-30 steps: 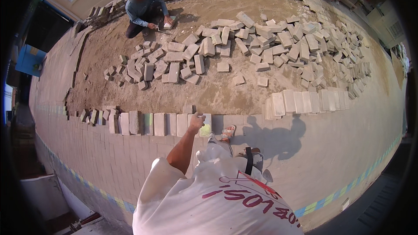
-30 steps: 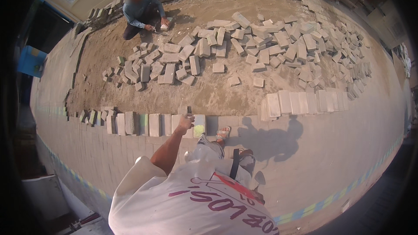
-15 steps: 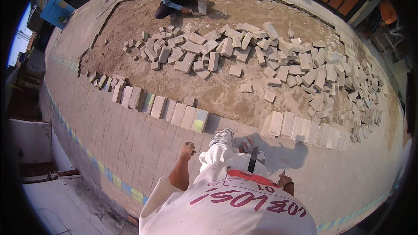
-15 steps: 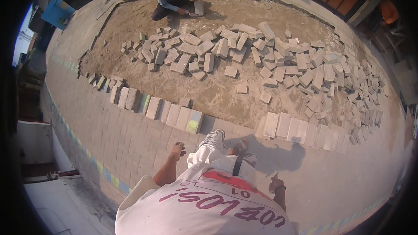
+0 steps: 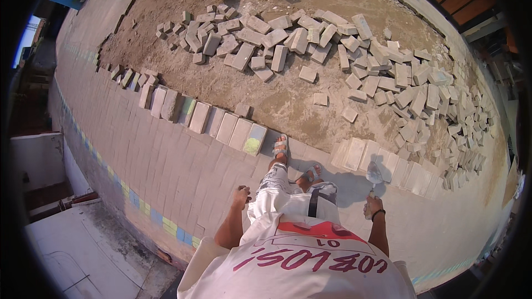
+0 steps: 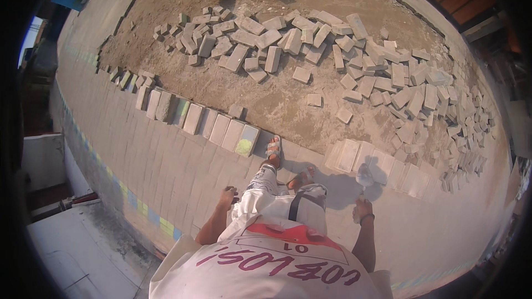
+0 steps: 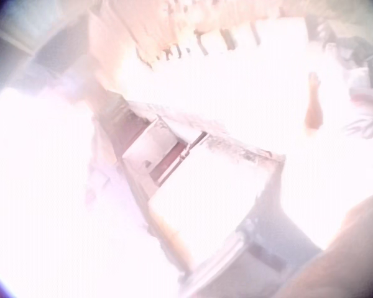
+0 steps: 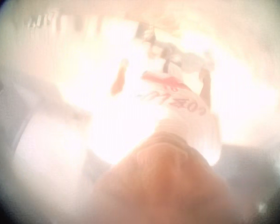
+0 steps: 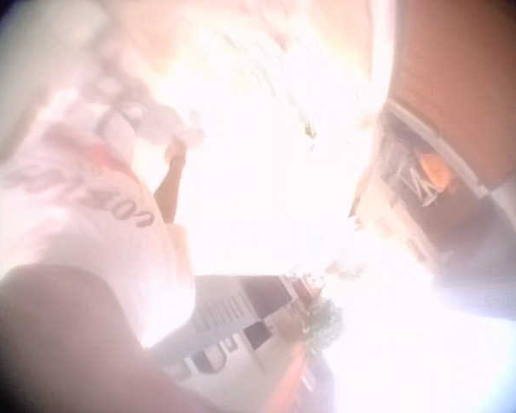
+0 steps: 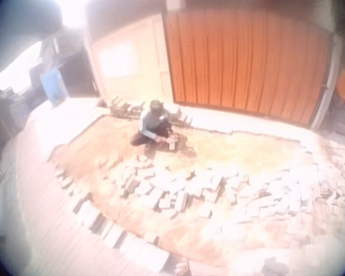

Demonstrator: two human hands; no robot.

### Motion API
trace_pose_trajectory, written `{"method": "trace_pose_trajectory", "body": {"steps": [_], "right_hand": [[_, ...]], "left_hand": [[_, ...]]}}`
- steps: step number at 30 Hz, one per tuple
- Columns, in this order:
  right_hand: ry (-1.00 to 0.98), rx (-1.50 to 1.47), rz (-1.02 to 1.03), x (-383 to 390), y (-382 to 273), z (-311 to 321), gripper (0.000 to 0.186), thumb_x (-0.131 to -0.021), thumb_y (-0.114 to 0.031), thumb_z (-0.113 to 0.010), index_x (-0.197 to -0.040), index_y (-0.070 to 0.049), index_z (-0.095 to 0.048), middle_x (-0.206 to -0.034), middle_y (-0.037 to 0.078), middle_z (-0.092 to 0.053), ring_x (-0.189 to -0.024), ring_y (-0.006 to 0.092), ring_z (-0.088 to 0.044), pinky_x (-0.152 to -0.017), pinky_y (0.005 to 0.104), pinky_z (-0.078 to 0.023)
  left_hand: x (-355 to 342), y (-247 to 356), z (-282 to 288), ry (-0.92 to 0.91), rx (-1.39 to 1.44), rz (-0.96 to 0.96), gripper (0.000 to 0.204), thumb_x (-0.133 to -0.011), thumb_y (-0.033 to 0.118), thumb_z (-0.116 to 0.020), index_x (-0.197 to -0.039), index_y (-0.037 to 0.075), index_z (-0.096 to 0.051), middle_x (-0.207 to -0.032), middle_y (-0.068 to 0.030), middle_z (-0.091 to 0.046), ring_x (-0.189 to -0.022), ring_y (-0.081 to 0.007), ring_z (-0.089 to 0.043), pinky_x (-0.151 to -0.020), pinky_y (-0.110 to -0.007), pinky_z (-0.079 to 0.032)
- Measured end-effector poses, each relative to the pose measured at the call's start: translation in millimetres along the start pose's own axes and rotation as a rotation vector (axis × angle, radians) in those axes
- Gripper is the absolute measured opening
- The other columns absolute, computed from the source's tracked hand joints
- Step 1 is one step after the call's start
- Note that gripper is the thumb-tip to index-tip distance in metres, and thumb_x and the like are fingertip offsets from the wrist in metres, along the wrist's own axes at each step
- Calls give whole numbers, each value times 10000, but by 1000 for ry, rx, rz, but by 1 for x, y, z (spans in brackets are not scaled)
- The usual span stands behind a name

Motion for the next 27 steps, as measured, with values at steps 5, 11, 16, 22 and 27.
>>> {"method": "trace_pose_trajectory", "body": {"steps": [5,11,16,22,27], "right_hand": [[-9,54,-13,37,-10,-52,192,-910,-160,-636,-987,-124,-464,-588,16,-460,-416,152,-480,-341,321,-374],[-34,-76,-127,32,19,-101,189,-913,-144,-625,-999,-123,-458,-588,7,-452,-407,130,-456,-336,300,-361],[-102,124,-119,-34,17,-130,171,-907,-128,-614,-1030,-94,-501,-618,5,-482,-432,116,-471,-372,300,-409],[-116,90,117,-160,38,-169,185,-926,-146,-629,-1058,-86,-514,-627,3,-500,-443,106,-490,-379,279,-425],[-84,38,223,-249,23,-235,260,-907,-184,-666,-1101,-44,-563,-720,19,-563,-601,97,-554,-535,274,-470]], "left_hand": [[-27,79,13,-8,-124,-49,430,-930,243,-629,-1299,36,-552,-982,-114,-679,-660,-202,-656,-584,-313,-493],[-76,190,-6,-40,-257,-404,442,-917,230,-626,-1274,-23,-563,-938,-98,-671,-718,-179,-647,-628,-314,-524],[-138,225,-67,-87,-462,-451,463,-903,219,-637,-1275,-44,-558,-980,-156,-694,-820,-232,-671,-715,-340,-546],[-226,234,-193,-190,-847,-744,475,-883,242,-651,-1264,-27,-560,-991,-225,-706,-976,-392,-679,-864,-425,-524],[-312,231,-332,-437,-1103,-654,480,-866,218,-663,-1278,1,-549,-1136,-262,-649,-1058,-456,-623,-915,-449,-495]]}}
Point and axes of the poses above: each hand's wrist, its own x-axis away from the middle knuckle, its own z-axis out of the back of the hand, y = z × x, the point moved 5 cm from there along -x, towards the middle knuckle
